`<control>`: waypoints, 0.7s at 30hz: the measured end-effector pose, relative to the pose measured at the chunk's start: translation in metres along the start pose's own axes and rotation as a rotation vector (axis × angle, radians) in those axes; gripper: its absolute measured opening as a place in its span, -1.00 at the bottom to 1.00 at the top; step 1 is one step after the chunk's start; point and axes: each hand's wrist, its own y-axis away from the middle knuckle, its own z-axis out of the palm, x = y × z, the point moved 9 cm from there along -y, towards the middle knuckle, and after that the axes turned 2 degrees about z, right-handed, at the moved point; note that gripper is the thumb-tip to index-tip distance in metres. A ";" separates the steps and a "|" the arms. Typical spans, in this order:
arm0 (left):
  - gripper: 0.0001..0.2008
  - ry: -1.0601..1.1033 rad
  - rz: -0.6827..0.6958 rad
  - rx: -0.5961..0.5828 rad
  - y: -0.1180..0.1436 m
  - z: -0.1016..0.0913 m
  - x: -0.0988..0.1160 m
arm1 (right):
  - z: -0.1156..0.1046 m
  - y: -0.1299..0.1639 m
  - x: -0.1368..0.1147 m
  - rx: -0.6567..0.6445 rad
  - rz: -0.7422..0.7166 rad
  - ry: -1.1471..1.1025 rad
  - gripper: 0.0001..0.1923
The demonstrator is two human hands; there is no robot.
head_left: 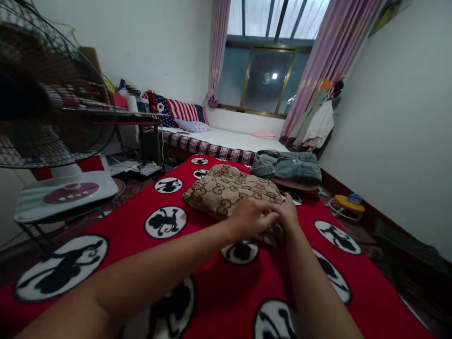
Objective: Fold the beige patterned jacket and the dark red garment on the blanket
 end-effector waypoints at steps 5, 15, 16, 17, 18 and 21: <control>-0.35 -0.534 -0.214 -0.138 -0.021 -0.028 -0.120 | 0.043 0.032 -0.044 -0.150 -0.241 0.418 -0.36; -0.57 -0.618 -0.330 0.114 -0.017 -0.061 -0.181 | 0.032 0.036 -0.049 -0.088 -0.172 0.398 -0.65; -0.56 -0.648 -0.401 0.216 -0.016 -0.075 -0.186 | 0.026 0.029 -0.040 -0.079 -0.107 0.378 -0.62; -0.51 -0.670 -0.485 0.297 -0.014 -0.087 -0.193 | 0.023 0.025 -0.031 -0.091 -0.055 0.361 -0.58; -0.42 -0.678 -0.562 0.336 -0.012 -0.094 -0.201 | 0.023 0.021 -0.024 -0.116 -0.020 0.346 -0.52; -0.24 -0.663 -0.664 0.287 -0.012 -0.092 -0.221 | 0.026 0.018 -0.012 -0.154 0.012 0.304 -0.41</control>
